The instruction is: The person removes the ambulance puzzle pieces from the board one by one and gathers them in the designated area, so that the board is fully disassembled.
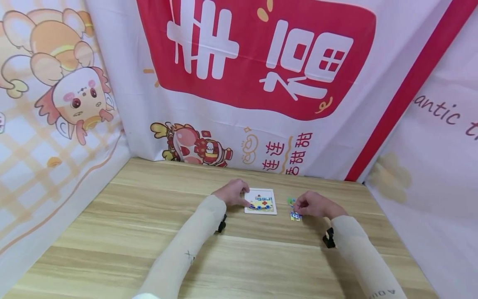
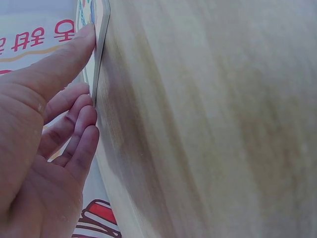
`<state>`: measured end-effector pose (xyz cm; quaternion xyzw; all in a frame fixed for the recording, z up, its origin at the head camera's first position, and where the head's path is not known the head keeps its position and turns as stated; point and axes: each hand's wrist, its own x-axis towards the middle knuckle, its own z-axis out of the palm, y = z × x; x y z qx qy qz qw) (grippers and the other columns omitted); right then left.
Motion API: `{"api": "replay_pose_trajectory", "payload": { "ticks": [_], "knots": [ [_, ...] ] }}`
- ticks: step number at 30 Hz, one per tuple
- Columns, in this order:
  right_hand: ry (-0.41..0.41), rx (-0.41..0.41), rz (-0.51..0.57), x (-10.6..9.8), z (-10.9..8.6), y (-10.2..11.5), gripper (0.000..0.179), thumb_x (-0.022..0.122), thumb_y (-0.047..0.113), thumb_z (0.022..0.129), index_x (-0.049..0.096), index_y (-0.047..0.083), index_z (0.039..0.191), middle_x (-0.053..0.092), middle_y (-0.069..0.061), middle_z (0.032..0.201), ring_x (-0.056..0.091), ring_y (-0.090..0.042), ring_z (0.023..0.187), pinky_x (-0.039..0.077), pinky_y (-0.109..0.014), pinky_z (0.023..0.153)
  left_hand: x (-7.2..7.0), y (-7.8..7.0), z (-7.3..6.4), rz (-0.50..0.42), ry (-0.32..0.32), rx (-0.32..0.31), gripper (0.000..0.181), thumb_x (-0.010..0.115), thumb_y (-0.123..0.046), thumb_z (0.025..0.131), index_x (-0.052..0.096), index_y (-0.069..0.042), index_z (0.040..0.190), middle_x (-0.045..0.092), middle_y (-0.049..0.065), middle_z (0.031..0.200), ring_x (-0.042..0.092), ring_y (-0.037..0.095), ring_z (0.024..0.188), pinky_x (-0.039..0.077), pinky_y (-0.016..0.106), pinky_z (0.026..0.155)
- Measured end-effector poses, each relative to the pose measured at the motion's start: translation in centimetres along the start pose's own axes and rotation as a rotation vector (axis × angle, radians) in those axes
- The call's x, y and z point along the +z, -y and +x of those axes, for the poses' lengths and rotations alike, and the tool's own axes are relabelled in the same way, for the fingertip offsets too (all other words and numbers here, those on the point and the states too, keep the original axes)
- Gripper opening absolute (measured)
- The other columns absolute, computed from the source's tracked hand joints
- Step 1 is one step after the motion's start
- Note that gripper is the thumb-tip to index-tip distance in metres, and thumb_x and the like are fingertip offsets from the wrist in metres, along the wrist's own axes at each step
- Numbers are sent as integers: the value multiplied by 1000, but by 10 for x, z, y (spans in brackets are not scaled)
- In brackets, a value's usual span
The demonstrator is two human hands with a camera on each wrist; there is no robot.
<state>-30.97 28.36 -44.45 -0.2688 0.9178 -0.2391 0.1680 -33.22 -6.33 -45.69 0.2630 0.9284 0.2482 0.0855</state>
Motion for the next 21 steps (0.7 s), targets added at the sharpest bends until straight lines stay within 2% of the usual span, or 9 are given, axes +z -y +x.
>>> {"api": "replay_pose_trajectory", "payload": {
  "ticks": [6, 11, 15, 21],
  "knots": [
    [8, 27, -22, -1, 0, 4, 6, 72, 5, 98, 77, 7, 95, 75, 0, 91, 61, -9, 85, 54, -23, 80, -2, -2, -2, -13, 4, -1, 53, 89, -26, 86, 70, 0, 128, 69, 13, 125, 62, 24, 114, 54, 39, 108],
    [14, 57, -51, -3, 6, 16, 4, 74, 10, 97, 77, 8, 96, 74, 3, 89, 61, -10, 83, 55, -28, 81, -3, -2, -1, -14, 20, -23, 53, 89, -27, 87, 70, -1, 129, 68, 12, 126, 61, 22, 113, 53, 39, 107],
    [16, 69, -81, -3, 17, 30, 4, 76, 12, 96, 77, 11, 99, 74, 5, 92, 64, -10, 86, 59, -33, 86, -4, -2, 3, -2, 45, -46, 53, 89, -30, 87, 70, -4, 129, 67, 9, 127, 61, 20, 115, 53, 38, 108],
    [6, 16, -120, -5, 41, 55, 9, 74, 8, 97, 78, 10, 105, 76, -1, 100, 68, -13, 92, 61, -38, 92, -8, -11, 5, -47, 69, -63, 49, 86, -26, 89, 70, -4, 130, 69, 10, 130, 63, 23, 119, 53, 41, 111]
  ]
}}
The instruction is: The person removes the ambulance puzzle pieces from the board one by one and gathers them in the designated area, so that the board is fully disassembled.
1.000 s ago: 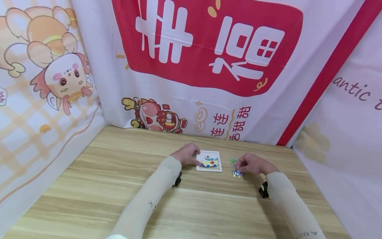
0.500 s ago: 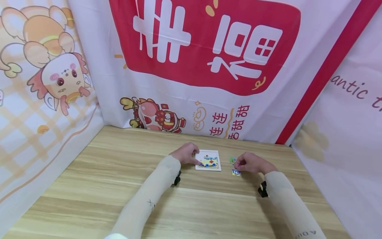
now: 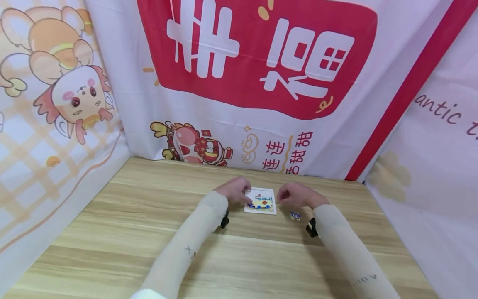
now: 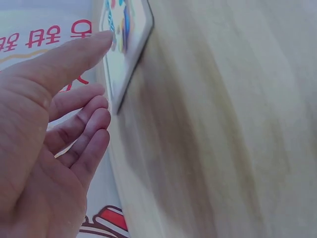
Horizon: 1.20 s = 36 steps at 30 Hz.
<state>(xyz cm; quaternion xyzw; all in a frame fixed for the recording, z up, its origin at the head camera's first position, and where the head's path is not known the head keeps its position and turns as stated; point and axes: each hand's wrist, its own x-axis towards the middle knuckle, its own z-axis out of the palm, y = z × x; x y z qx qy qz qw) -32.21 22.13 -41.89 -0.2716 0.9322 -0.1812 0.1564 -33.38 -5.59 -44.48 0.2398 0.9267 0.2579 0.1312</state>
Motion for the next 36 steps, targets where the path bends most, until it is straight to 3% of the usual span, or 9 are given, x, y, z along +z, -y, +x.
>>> {"api": "replay_pose_trajectory", "payload": {
  "ticks": [7, 14, 27, 36],
  "knots": [
    [-34, -96, -63, 5, 26, 20, 19, 74, 6, 96, 77, 4, 114, 78, -6, 105, 70, -13, 93, 61, -36, 91, 7, -14, 6, 40, 2, 85, 50, 86, -26, 89, 70, 0, 129, 72, 13, 127, 66, 25, 117, 54, 40, 108],
    [-64, -154, -76, 13, 44, 25, 20, 73, 0, 95, 77, -1, 115, 79, -14, 107, 73, -24, 98, 63, -38, 91, 17, -14, 12, 82, -23, 99, 48, 86, -27, 89, 71, 0, 127, 72, 12, 126, 63, 24, 118, 54, 38, 108],
    [-65, -164, -10, 21, 49, 19, 27, 78, -4, 90, 77, -1, 116, 79, -13, 106, 72, -16, 92, 63, -28, 85, 20, -8, 13, 61, -42, 68, 50, 86, -30, 90, 70, -4, 130, 68, 9, 128, 61, 22, 118, 53, 37, 109],
    [-46, -190, -41, 20, 50, 22, 29, 72, -10, 91, 78, 1, 117, 79, -11, 102, 65, -15, 85, 56, -26, 77, 22, -9, 11, 54, -47, 75, 51, 85, -30, 91, 69, -3, 131, 67, 11, 128, 60, 22, 116, 52, 37, 108]
  ]
}}
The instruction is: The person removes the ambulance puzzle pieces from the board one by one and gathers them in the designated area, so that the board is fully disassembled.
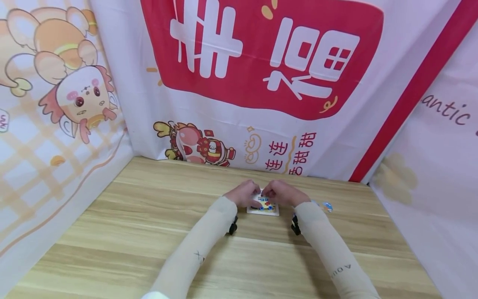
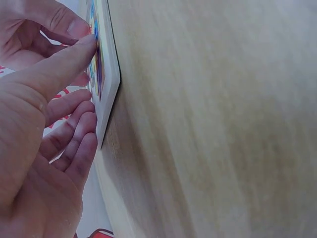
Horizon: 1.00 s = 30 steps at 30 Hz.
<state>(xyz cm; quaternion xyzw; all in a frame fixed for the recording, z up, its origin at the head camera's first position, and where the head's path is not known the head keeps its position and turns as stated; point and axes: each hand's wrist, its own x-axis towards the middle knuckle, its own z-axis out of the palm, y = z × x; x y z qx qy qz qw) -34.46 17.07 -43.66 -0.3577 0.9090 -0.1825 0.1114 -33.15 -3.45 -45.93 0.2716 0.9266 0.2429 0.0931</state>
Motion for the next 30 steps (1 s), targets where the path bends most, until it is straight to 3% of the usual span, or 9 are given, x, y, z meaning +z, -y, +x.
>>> {"api": "replay_pose_trajectory", "payload": {
  "ticks": [6, 15, 23, 30],
  "knots": [
    [-1, -45, -33, -1, 2, 1, 33, 69, -13, 89, 79, 2, 116, 78, -11, 97, 57, -10, 78, 53, -25, 74, -1, 0, -2, -10, -5, 13, 52, 84, -29, 92, 68, -1, 133, 67, 13, 130, 60, 23, 117, 52, 38, 109],
    [-19, -10, -44, -2, 2, 0, 29, 69, -12, 91, 78, 2, 116, 79, -10, 106, 67, -18, 93, 59, -31, 83, -4, 1, 0, -17, -7, 12, 53, 84, -30, 92, 68, -2, 133, 68, 11, 130, 61, 23, 120, 52, 38, 110],
    [3, -8, -43, 0, 3, 1, 32, 67, -12, 92, 78, 3, 118, 78, -9, 98, 62, -16, 84, 55, -29, 79, -1, 4, 1, -18, -3, 12, 51, 85, -31, 91, 69, -4, 131, 67, 9, 127, 61, 20, 116, 53, 35, 107],
    [-47, 38, -55, 6, 3, 1, 27, 69, -9, 93, 77, 2, 116, 77, -9, 107, 69, -22, 101, 59, -40, 93, 1, 6, -1, -22, -5, 28, 52, 84, -30, 92, 68, -2, 132, 66, 11, 130, 61, 23, 118, 53, 38, 109]
  ]
}}
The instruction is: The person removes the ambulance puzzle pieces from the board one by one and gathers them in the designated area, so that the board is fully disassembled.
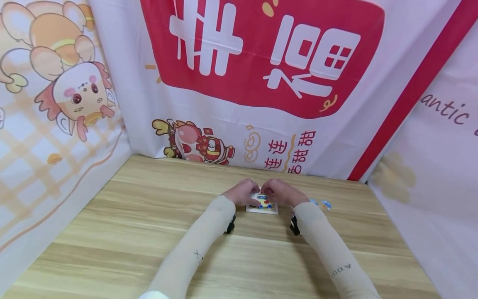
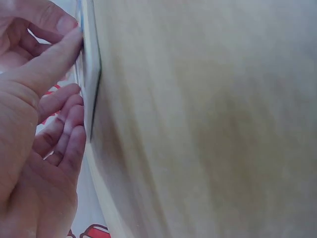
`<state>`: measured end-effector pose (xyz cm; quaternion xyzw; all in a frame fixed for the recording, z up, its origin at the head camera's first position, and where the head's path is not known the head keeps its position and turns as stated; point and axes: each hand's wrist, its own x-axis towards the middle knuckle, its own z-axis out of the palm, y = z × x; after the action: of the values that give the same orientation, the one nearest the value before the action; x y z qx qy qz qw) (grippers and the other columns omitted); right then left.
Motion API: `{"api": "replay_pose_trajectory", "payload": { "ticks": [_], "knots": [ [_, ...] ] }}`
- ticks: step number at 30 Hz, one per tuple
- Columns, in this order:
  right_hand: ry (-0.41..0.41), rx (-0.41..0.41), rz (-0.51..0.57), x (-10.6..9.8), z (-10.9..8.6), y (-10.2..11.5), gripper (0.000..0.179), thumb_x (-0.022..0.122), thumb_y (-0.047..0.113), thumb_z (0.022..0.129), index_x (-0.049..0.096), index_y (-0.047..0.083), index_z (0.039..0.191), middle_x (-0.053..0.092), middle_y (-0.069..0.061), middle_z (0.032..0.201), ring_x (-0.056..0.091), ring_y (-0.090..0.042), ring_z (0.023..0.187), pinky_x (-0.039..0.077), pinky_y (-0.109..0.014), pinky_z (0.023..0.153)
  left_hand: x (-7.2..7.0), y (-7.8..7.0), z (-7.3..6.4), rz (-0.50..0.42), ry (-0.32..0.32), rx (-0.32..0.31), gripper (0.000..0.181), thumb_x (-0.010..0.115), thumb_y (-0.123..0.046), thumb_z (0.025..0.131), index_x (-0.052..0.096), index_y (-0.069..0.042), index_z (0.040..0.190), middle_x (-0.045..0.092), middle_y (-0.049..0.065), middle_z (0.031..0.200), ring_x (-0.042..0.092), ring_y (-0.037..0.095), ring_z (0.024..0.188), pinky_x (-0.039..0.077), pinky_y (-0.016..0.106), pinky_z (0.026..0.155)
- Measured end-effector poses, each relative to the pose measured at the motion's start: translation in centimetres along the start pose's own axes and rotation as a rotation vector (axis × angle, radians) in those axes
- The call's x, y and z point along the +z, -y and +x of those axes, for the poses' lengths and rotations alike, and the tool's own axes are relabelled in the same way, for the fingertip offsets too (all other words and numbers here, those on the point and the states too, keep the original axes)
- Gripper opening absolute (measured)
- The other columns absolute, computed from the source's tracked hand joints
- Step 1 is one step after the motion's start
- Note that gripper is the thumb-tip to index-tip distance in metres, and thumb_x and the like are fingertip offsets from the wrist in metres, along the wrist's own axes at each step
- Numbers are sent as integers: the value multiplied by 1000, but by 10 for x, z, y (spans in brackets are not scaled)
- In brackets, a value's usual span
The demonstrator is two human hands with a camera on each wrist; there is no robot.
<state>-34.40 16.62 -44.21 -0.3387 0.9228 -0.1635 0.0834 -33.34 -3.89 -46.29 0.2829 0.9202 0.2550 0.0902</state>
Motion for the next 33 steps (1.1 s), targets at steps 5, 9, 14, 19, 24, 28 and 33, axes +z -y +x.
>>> {"api": "replay_pose_trajectory", "payload": {
  "ticks": [5, 9, 14, 19, 24, 28, 33],
  "knots": [
    [-25, 20, 55, 1, -3, 0, 26, 74, -7, 91, 75, 0, 115, 77, -10, 107, 70, -21, 99, 61, -39, 93, 1, 0, -1, 3, -8, -7, 52, 84, -30, 92, 68, -3, 133, 66, 11, 129, 60, 23, 118, 52, 38, 109],
    [-52, 44, 126, 1, -8, -1, 20, 75, -2, 92, 74, 2, 112, 76, -8, 101, 68, -15, 93, 61, -33, 88, 1, 0, -2, 16, -18, -2, 52, 84, -31, 91, 68, -3, 132, 65, 11, 127, 61, 23, 116, 53, 38, 109],
    [-95, 46, 230, -1, -14, -5, 9, 72, 3, 97, 74, 5, 105, 75, -5, 96, 67, -11, 88, 60, -28, 84, 2, -2, -3, 22, -19, -1, 53, 85, -31, 91, 68, -3, 132, 65, 12, 126, 62, 23, 116, 53, 38, 109],
    [-118, 12, 278, -8, -19, -7, 7, 72, 3, 97, 75, 6, 104, 76, -6, 96, 68, -12, 88, 61, -28, 85, 1, -2, -3, 12, -27, -2, 52, 85, -30, 91, 68, -2, 131, 66, 12, 126, 62, 24, 117, 52, 38, 110],
    [-145, 34, 254, -19, -29, -12, 7, 72, 5, 99, 75, 9, 103, 76, -5, 98, 68, -12, 91, 60, -28, 85, 1, -2, -3, 10, -32, -1, 53, 85, -31, 90, 68, -2, 131, 65, 12, 125, 62, 24, 114, 53, 39, 108],
    [-142, 78, 256, -29, -45, -19, 7, 71, 5, 99, 75, 9, 103, 76, -6, 99, 69, -15, 91, 59, -30, 86, 2, -3, -3, 9, -31, -3, 53, 85, -30, 90, 68, -2, 132, 65, 12, 124, 62, 23, 113, 53, 38, 108],
    [-116, 138, 277, -37, -71, -36, 6, 69, 8, 101, 74, 10, 105, 75, -7, 99, 68, -21, 91, 59, -31, 78, 2, -4, -5, 15, -24, -20, 53, 85, -31, 91, 67, -3, 133, 63, 10, 125, 61, 21, 114, 53, 37, 109]
  ]
}}
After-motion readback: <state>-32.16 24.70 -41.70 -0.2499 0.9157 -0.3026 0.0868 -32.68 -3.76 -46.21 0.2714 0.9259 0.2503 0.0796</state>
